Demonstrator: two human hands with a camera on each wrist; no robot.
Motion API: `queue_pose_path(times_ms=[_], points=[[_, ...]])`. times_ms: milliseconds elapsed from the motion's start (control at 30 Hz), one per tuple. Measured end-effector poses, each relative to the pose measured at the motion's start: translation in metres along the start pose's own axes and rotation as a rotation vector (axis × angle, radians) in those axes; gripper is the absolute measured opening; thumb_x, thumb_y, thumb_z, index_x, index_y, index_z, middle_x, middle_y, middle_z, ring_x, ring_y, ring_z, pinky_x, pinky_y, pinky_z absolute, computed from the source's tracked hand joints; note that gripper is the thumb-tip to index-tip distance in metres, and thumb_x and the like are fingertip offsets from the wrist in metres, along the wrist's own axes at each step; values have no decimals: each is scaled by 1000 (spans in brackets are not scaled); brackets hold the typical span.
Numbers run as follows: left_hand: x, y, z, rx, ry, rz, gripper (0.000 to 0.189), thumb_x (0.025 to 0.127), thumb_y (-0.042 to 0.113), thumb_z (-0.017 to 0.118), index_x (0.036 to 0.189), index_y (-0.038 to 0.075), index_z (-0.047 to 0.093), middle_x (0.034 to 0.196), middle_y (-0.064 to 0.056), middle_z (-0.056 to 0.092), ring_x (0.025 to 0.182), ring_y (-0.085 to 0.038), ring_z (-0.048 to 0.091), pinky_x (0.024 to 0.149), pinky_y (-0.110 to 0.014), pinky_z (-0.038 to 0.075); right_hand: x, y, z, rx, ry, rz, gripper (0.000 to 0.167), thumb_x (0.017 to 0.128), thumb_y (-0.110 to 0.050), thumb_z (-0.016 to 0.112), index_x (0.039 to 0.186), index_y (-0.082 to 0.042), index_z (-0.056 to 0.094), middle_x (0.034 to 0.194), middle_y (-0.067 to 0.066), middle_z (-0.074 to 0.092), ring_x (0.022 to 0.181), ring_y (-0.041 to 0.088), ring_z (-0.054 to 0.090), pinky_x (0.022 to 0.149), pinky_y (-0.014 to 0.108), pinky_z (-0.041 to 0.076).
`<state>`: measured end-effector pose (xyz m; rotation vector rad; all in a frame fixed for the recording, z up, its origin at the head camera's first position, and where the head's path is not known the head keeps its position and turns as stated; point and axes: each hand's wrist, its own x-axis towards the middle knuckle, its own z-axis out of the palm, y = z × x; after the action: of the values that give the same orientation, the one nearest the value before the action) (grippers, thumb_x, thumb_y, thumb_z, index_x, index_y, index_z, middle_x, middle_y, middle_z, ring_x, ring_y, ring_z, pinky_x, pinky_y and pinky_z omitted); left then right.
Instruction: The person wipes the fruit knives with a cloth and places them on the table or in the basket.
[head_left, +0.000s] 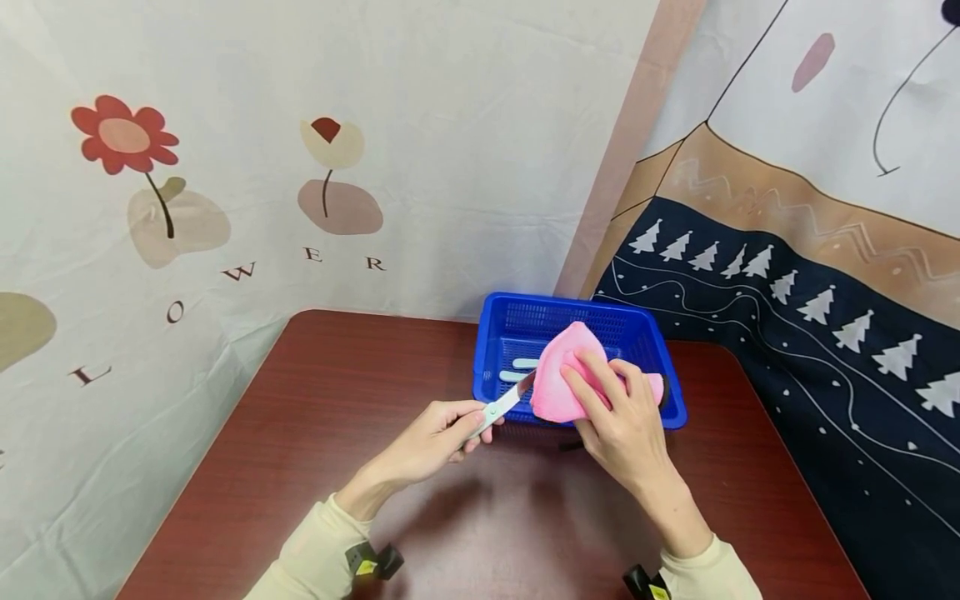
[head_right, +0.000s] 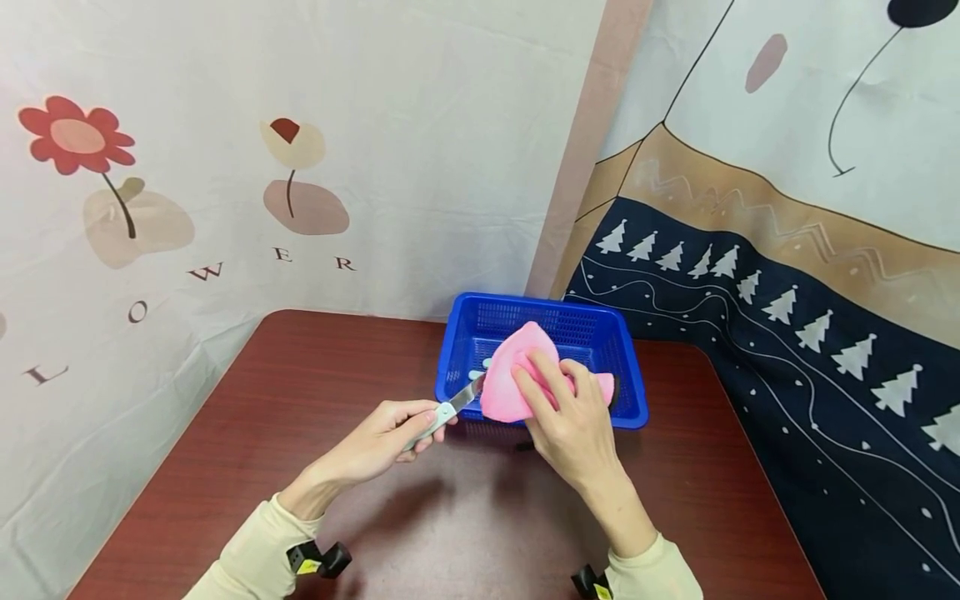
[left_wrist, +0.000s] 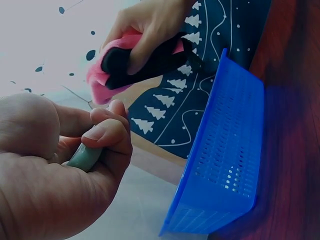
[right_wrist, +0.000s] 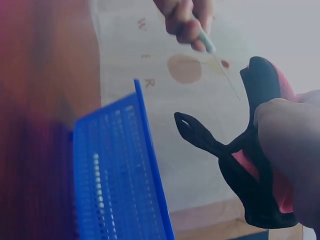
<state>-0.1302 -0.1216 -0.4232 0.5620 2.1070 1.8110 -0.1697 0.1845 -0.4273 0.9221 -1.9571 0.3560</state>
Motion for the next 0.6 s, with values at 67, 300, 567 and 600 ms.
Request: queue_pose_path(times_ms=[67, 300, 567, 600], points=[[0, 0, 0, 5, 0, 4, 36, 123, 18, 46, 127, -4, 75, 93, 1, 63, 72, -5, 50, 60, -17, 40, 2, -6, 2, 20, 13, -36, 38, 114, -27, 56, 142, -11, 77, 149, 20, 72, 111, 43, 60, 88, 55, 51], [2, -2, 1, 8, -5, 30, 34, 122, 18, 48, 110, -3, 72, 87, -5, 60, 67, -5, 47, 58, -17, 37, 4, -26, 8, 75, 13, -133, 35, 113, -25, 58, 140, -13, 78, 147, 18, 74, 114, 43, 64, 93, 52, 57], [3, -4, -1, 9, -20, 59, 33, 122, 16, 44, 108, 1, 70, 83, -19, 55, 64, -7, 44, 55, -19, 33, 2, -42, 13, 78, -42, -217, 36, 113, -22, 57, 141, -15, 78, 149, 14, 74, 113, 38, 66, 99, 47, 57], [3, -4, -1, 8, -21, 58, 33, 122, 17, 45, 108, 1, 70, 83, -20, 55, 63, -7, 44, 56, -19, 34, 1, -42, 13, 74, -49, -216, 36, 113, -23, 56, 141, -15, 77, 149, 14, 74, 114, 38, 66, 100, 47, 57]])
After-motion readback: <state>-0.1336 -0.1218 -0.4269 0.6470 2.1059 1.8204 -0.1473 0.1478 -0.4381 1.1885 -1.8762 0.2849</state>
